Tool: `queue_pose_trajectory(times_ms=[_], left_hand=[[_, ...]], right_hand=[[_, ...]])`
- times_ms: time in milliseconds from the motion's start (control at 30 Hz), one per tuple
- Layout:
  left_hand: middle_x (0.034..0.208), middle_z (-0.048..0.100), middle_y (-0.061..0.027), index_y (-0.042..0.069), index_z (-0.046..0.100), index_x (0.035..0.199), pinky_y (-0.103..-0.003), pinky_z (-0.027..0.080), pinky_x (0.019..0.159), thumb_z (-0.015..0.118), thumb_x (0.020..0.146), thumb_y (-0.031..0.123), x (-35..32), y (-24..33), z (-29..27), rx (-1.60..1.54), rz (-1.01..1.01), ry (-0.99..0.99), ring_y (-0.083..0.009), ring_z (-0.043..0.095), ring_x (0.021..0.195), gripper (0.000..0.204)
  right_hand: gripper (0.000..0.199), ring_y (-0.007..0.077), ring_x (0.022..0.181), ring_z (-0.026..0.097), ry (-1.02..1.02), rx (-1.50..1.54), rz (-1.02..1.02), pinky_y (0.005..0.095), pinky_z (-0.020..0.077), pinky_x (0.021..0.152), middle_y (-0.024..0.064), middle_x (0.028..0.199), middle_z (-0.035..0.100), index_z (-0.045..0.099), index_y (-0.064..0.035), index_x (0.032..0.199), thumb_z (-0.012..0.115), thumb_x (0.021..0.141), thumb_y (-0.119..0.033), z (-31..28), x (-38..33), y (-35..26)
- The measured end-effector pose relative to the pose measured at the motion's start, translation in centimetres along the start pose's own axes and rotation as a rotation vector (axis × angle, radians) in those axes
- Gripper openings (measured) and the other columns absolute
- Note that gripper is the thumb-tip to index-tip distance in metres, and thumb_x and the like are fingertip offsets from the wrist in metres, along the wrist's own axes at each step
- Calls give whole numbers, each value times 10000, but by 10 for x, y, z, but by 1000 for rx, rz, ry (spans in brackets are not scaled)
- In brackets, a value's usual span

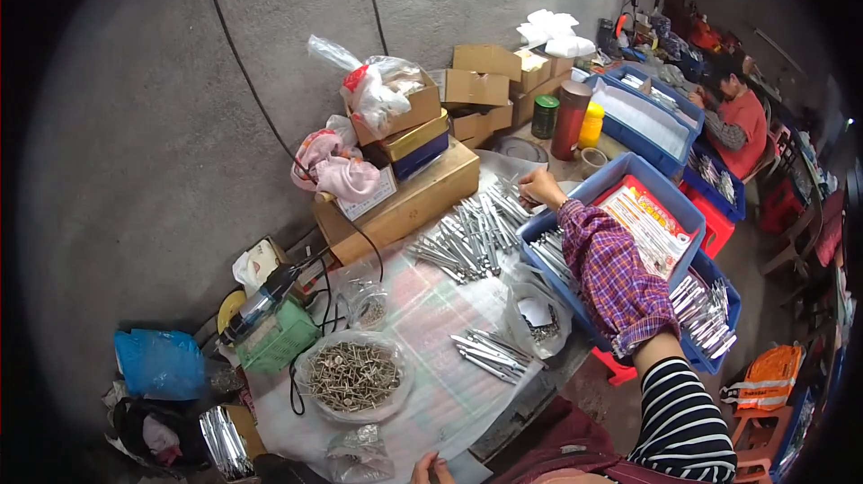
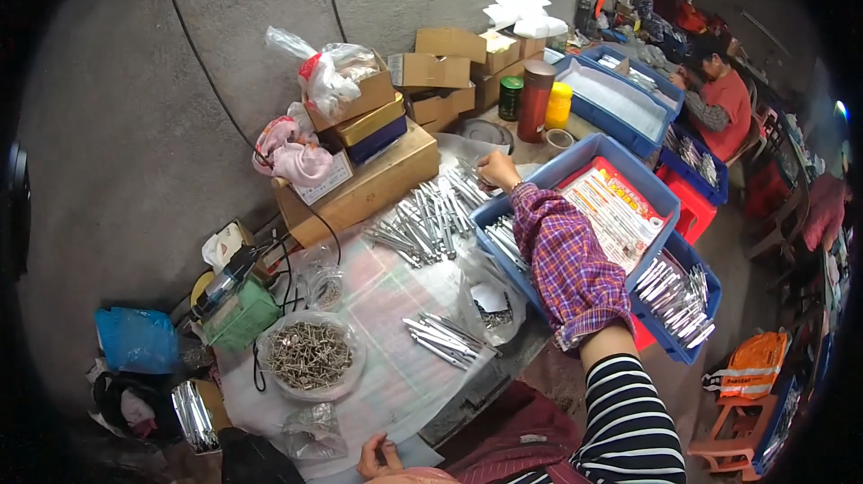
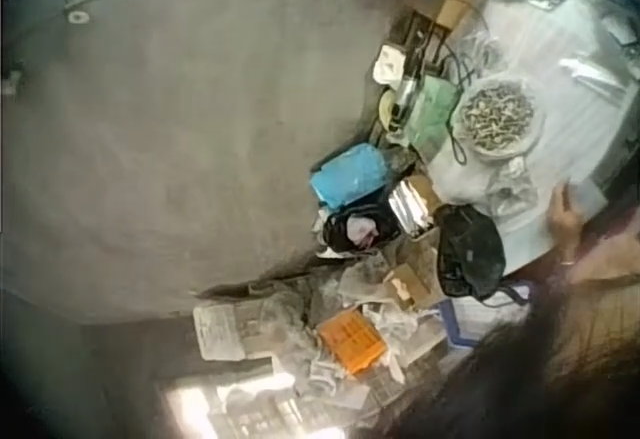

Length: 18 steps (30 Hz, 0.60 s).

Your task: Assembling small metal hardware components by hand at a workbench.

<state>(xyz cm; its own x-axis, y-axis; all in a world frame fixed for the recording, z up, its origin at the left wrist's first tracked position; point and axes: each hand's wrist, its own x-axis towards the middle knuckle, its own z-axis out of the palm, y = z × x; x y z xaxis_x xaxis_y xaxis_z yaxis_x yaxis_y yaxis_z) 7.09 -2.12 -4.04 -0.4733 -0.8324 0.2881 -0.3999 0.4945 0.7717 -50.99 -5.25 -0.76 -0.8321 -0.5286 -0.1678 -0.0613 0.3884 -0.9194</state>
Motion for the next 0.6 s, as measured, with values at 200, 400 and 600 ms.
queue_pose_trajectory(times_ms=[200, 400, 600], left_hand=[[714, 617, -99, 43, 661, 894, -309, 466, 544, 636, 770, 41, 3, 3, -1, 41, -125, 18, -231, 601, 614, 127], [779, 627, -116, 19, 638, 891, -308, 478, 608, 635, 767, -9, 20, 12, 6, -157, -44, 33, -251, 617, 684, 127], [794, 634, -105, 17, 635, 887, -296, 479, 605, 643, 776, 5, 14, 14, 0, -147, -42, 13, -234, 622, 699, 113]], right_hand=[[164, 336, 695, 635, 264, -1013, -594, 436, 496, 620, 188, 719, 635, 660, -14, 740, 574, 763, -152, 20, 69, 78], [263, 253, 896, 651, 16, -775, -589, 314, 486, 788, 167, 965, 665, 658, -38, 1043, 549, 805, -68, -50, 82, 75], [311, 103, 863, 585, -302, -225, -620, 228, 458, 764, 53, 976, 644, 567, -7, 1204, 517, 901, -55, -21, -38, 17]])
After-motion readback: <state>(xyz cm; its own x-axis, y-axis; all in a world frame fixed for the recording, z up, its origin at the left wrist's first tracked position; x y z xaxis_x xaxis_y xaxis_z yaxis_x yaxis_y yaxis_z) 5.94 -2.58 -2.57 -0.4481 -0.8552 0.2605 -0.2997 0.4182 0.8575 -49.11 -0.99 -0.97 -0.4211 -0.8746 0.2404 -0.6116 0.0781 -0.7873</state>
